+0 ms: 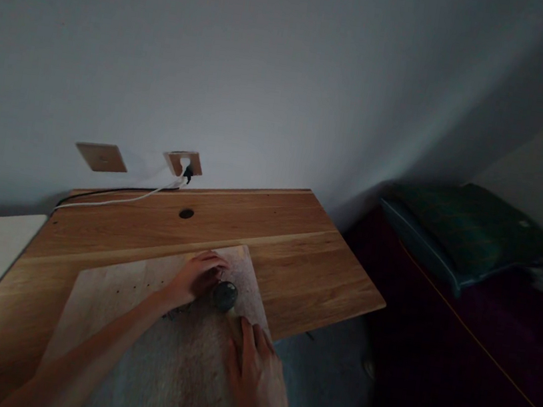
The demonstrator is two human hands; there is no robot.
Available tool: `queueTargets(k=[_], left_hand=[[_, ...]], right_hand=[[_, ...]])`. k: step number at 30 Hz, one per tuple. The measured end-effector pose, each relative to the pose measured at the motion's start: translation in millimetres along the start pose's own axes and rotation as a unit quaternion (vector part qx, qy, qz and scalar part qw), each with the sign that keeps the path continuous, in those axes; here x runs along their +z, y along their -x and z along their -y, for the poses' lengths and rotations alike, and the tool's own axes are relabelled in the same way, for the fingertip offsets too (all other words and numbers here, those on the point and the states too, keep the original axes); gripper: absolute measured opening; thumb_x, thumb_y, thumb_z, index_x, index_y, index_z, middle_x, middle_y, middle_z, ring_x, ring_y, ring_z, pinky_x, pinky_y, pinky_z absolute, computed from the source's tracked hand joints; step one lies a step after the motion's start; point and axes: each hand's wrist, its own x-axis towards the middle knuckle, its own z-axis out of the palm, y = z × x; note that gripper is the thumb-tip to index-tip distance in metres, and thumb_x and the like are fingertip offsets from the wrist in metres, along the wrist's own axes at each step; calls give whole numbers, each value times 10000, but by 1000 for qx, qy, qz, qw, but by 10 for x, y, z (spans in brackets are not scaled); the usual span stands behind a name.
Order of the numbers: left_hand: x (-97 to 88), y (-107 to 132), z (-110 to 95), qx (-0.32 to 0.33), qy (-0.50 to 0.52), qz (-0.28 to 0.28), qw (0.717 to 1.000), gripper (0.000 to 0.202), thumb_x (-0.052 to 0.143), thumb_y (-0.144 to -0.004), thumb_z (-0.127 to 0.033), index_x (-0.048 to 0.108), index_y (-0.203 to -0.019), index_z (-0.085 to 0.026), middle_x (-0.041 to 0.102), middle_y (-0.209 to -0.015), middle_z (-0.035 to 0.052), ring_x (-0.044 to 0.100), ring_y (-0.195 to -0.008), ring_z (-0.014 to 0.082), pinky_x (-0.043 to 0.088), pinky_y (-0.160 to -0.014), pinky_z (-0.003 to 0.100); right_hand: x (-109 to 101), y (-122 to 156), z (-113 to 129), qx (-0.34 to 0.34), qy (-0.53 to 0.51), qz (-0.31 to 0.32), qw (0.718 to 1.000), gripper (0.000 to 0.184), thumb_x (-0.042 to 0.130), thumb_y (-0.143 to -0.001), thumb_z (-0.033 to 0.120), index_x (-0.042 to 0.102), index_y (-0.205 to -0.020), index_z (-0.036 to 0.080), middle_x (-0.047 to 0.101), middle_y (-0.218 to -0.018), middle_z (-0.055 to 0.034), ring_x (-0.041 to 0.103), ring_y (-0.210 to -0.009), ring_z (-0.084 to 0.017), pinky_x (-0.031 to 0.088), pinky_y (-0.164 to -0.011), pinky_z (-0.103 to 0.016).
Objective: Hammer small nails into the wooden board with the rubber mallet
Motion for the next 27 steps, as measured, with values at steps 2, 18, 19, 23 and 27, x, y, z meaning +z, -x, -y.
queueTargets(k=[2, 18, 19, 23, 27], left_hand=[[-5, 1, -14, 10, -4, 7, 1000, 312, 544, -853, -71, 716, -1062, -227, 711, -1016, 59, 645, -958, 212, 521, -872, 356], [-7, -18, -63, -4, -15, 18, 1000, 172, 605, -882, -115, 730, -937, -220, 691, -1077, 69, 646, -1038, 224, 516, -955, 385], [-9, -23, -76, -12, -23, 20, 999, 178, 621, -858, -98, 729, -936, -215, 691, -1088, 71, 647, -1047, 228, 517, -965, 384], [-22, -42, -124, -42, -71, 43, 996, 174, 681, -782, -86, 729, -906, -199, 684, -1123, 86, 640, -1079, 261, 516, -1003, 401], [-18, -39, -113, -55, -78, 37, 995, 170, 686, -781, -94, 716, -919, -188, 687, -1097, 96, 641, -1062, 268, 522, -992, 417]], right_hand=[[7, 1, -6, -1, 2, 11, 1000, 332, 456, -1040, 329, 576, -1299, 160, 735, -1128, -145, 745, -972, -262, 627, -804, -371], [-107, -94, -55, 75, -93, 84, 989, 274, 452, -1036, 329, 631, -1199, 201, 787, -990, -82, 773, -822, -231, 582, -681, -291], [-118, -108, -82, 91, -101, 89, 987, 282, 452, -1035, 351, 637, -1187, 202, 791, -968, -78, 775, -805, -233, 578, -666, -288], [-114, -160, -188, 139, -110, 62, 982, 328, 442, -1021, 411, 659, -1134, 194, 798, -965, -95, 780, -843, -267, 588, -692, -322], [-57, -162, -214, 141, -120, 39, 982, 363, 444, -1011, 428, 650, -1167, 173, 797, -989, -114, 780, -870, -281, 600, -723, -355]])
